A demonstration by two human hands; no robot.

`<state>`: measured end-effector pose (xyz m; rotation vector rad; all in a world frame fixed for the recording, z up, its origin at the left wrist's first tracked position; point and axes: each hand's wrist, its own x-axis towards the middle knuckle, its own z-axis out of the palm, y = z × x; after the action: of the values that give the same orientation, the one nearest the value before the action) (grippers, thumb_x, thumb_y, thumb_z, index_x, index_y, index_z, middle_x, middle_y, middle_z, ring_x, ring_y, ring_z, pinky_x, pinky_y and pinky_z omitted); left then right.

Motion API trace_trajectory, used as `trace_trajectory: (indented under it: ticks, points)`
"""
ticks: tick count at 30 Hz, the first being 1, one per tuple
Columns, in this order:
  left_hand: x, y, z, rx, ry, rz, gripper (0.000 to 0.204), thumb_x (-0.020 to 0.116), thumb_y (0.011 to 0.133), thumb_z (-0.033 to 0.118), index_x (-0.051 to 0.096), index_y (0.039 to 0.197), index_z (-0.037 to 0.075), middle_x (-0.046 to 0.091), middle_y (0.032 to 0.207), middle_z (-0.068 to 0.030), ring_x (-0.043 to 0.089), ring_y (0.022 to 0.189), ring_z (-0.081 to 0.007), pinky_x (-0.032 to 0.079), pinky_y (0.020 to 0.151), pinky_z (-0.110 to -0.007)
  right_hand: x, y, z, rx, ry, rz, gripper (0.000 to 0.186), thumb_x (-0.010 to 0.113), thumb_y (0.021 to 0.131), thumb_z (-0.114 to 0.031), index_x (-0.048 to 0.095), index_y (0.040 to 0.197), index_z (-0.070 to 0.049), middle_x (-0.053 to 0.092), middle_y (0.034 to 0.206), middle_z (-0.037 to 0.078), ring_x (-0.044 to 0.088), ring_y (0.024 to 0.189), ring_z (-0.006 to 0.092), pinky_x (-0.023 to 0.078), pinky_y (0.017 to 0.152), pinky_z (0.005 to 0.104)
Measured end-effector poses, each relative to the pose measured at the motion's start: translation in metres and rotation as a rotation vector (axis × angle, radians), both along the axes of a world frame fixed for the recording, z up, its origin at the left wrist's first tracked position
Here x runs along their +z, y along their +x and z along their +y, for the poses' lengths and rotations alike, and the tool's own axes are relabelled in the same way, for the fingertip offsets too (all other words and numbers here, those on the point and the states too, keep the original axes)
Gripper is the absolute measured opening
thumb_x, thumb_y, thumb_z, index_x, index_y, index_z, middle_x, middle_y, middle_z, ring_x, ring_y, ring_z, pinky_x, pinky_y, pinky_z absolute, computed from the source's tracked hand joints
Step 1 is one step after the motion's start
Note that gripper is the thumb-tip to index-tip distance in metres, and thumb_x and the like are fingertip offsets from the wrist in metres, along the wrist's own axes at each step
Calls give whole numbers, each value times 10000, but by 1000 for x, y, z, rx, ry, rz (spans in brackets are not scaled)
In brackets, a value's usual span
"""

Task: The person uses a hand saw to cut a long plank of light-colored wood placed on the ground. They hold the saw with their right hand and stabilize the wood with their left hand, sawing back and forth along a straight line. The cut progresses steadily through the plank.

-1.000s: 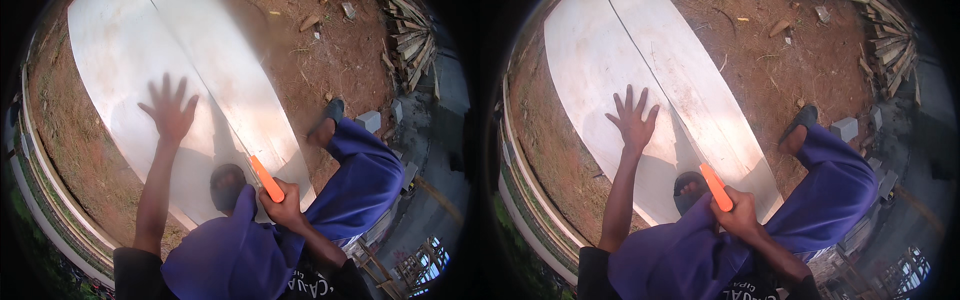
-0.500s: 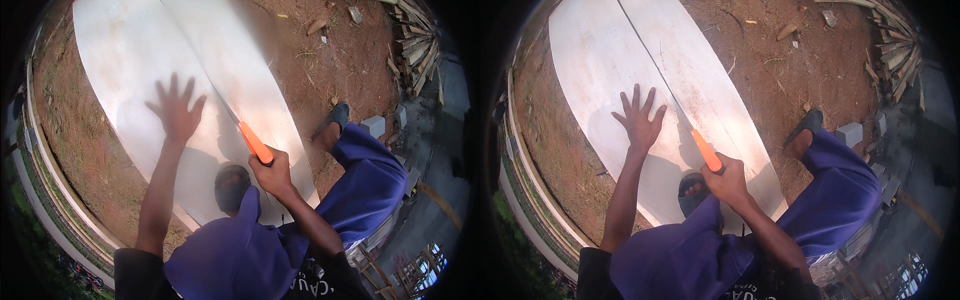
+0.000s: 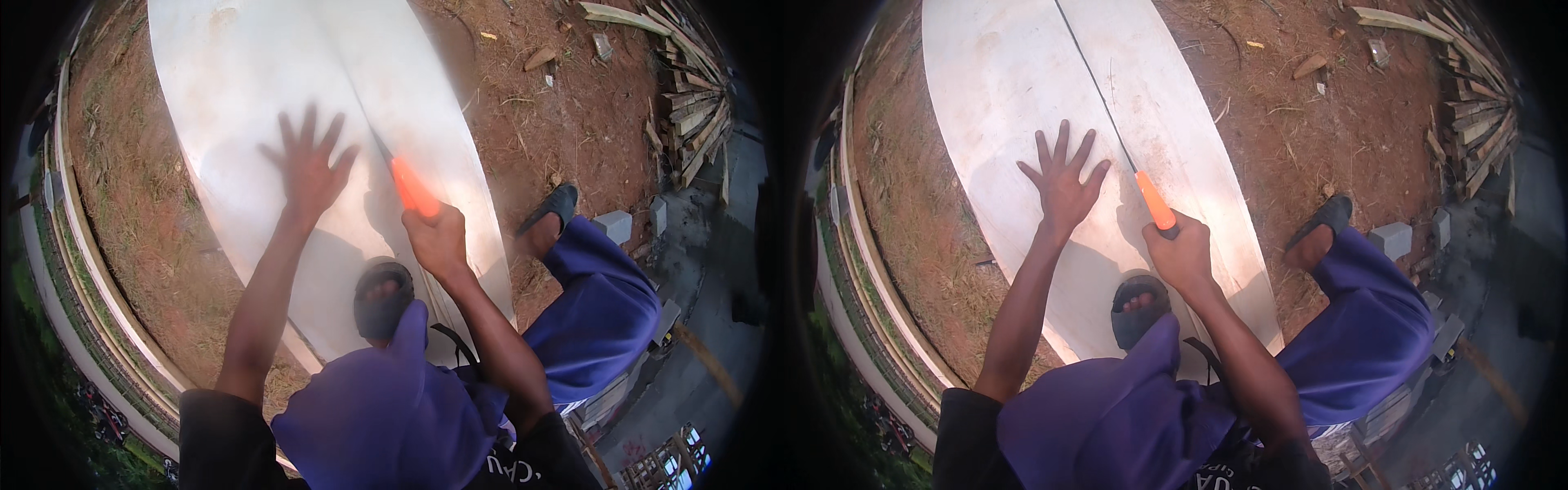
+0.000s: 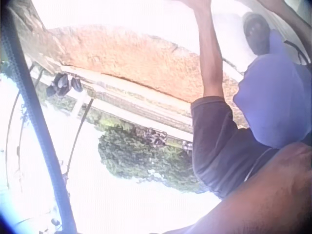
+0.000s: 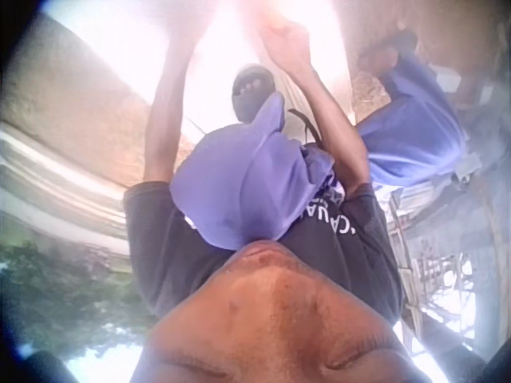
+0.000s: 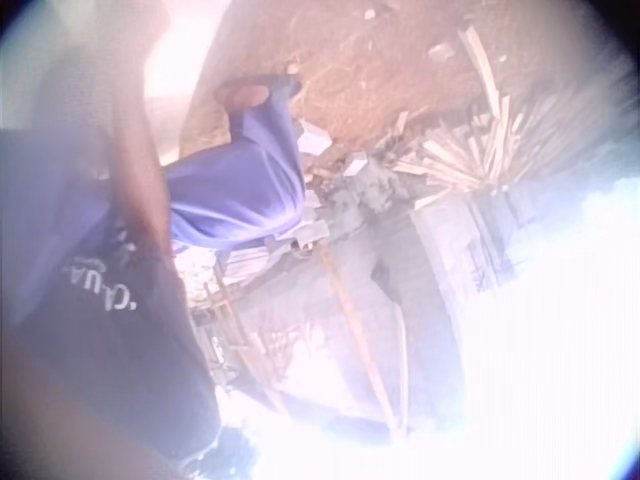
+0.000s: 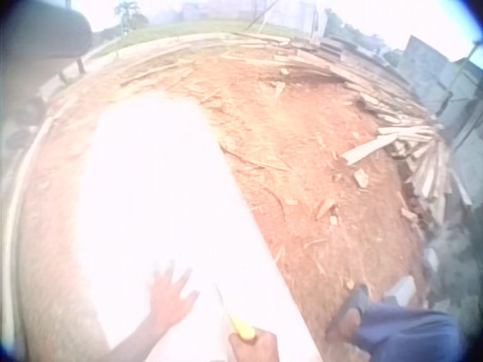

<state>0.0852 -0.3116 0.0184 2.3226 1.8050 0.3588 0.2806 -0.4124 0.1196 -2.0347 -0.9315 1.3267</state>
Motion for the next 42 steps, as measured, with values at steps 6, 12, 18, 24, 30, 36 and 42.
trace_trajectory:
  ticks: [6,12,18,24,30,36,42]
  points:
    - [3,-15,5,38,-9,-127,563,644,981,442,575,1471,173,363,1646,-133,116,1563,-467,-54,1104,-822,45,23,-101,-42,38,92,158,664,910,-43,611,795,51,537,616,14,481,600,54,412,540,289]
    - [8,-44,-20,218,151,-493,338,672,982,141,651,1290,5,682,1284,-182,607,1271,-344,378,1164,-482,54,27,-132,5,13,21,148,665,901,-17,599,788,51,520,608,3,469,587,53,389,525,285]
    - [29,-60,-82,463,-125,-677,233,636,976,75,673,1190,-10,695,1140,-181,667,1055,-327,541,903,-413,63,16,-131,-105,-18,49,144,673,909,-12,609,797,51,521,631,-9,459,589,55,383,541,271]
    - [42,-70,-116,385,-34,-585,235,619,957,40,668,1182,-11,684,1175,-185,650,1093,-370,512,969,-441,66,10,-126,-118,-39,23,138,688,908,-15,619,806,48,530,643,-21,467,601,52,387,546,268]
    - [51,-43,-136,178,-238,-482,475,693,951,156,568,1395,41,484,1483,-248,436,1402,-439,436,1076,-570,55,11,-124,-15,12,19,171,703,910,-35,609,787,37,535,632,-2,469,601,53,402,548,269]
    - [64,23,-122,299,-744,81,1109,847,765,549,225,1645,292,-85,1682,-293,-54,1504,-621,281,1001,-866,49,32,-123,16,7,130,194,728,888,-82,597,772,2,577,646,46,540,613,107,440,569,306]
    - [51,62,-110,464,-795,180,1335,906,706,503,-1,1660,288,-112,1636,-387,-60,1461,-684,271,1051,-831,18,62,-124,105,230,149,197,772,772,-178,619,799,-56,653,724,166,668,704,389,533,618,454]
